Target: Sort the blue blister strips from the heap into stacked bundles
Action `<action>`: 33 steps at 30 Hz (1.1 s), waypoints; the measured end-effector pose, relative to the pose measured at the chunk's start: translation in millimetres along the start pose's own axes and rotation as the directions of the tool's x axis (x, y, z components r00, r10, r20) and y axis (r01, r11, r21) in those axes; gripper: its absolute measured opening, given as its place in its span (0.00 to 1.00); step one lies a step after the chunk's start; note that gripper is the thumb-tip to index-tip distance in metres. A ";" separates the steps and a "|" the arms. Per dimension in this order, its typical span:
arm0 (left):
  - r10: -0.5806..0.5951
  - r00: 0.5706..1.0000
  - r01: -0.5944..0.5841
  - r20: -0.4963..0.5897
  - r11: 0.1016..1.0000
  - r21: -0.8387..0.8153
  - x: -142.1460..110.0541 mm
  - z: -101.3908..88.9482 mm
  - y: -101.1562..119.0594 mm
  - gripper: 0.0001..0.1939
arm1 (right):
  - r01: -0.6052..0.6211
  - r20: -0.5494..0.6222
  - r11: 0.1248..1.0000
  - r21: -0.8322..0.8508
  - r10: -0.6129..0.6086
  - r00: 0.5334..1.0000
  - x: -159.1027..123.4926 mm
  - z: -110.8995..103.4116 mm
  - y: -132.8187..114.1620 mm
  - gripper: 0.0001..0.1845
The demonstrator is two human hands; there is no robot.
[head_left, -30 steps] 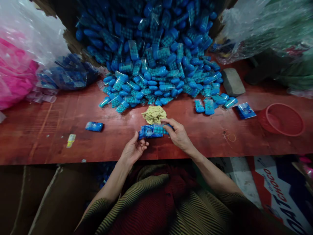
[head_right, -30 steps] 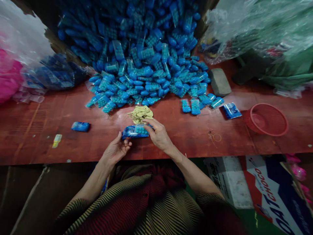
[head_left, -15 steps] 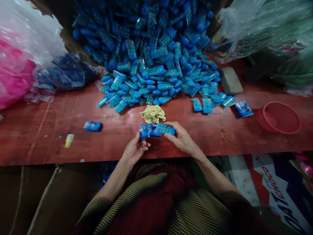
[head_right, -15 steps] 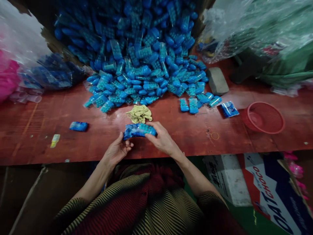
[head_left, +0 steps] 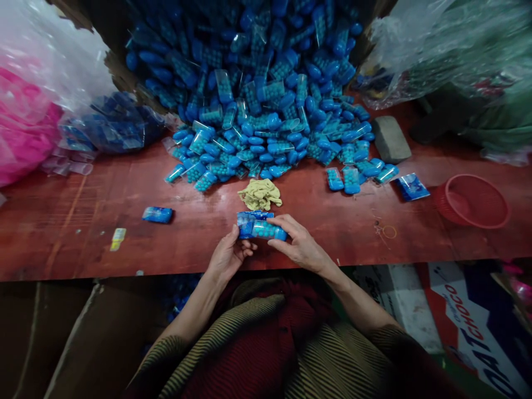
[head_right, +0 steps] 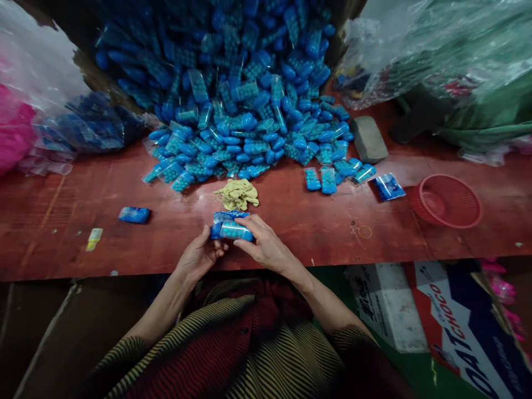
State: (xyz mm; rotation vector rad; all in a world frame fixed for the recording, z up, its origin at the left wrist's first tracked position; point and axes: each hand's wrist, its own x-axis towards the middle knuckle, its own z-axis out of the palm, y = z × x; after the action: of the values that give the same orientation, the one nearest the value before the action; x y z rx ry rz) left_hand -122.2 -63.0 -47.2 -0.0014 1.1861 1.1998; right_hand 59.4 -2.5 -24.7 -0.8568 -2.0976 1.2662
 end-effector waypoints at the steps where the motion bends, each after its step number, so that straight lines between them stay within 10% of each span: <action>1: 0.015 1.000 -0.015 0.003 1.000 0.007 -0.1 -0.7 0.1 0.16 | 0.007 0.011 1.000 -0.001 -0.007 1.000 -0.6 -0.2 0.0 0.21; 18: 0.276 0.959 -0.281 0.060 0.954 0.109 -5.1 0.0 5.4 0.16 | 0.017 0.010 0.994 0.109 -0.019 1.000 -0.2 -1.0 11.2 0.22; 33: 0.060 0.998 -0.059 0.026 0.997 -0.058 -2.9 11.8 -4.1 0.09 | 0.108 -0.063 0.988 -0.111 -0.116 0.991 -7.1 38.1 19.5 0.23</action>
State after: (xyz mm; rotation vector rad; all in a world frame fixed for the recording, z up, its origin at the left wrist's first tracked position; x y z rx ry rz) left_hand -110.8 -60.2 -42.2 0.0078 1.1343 1.2818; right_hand 41.4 -22.2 -58.9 -0.8039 -2.1424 1.0599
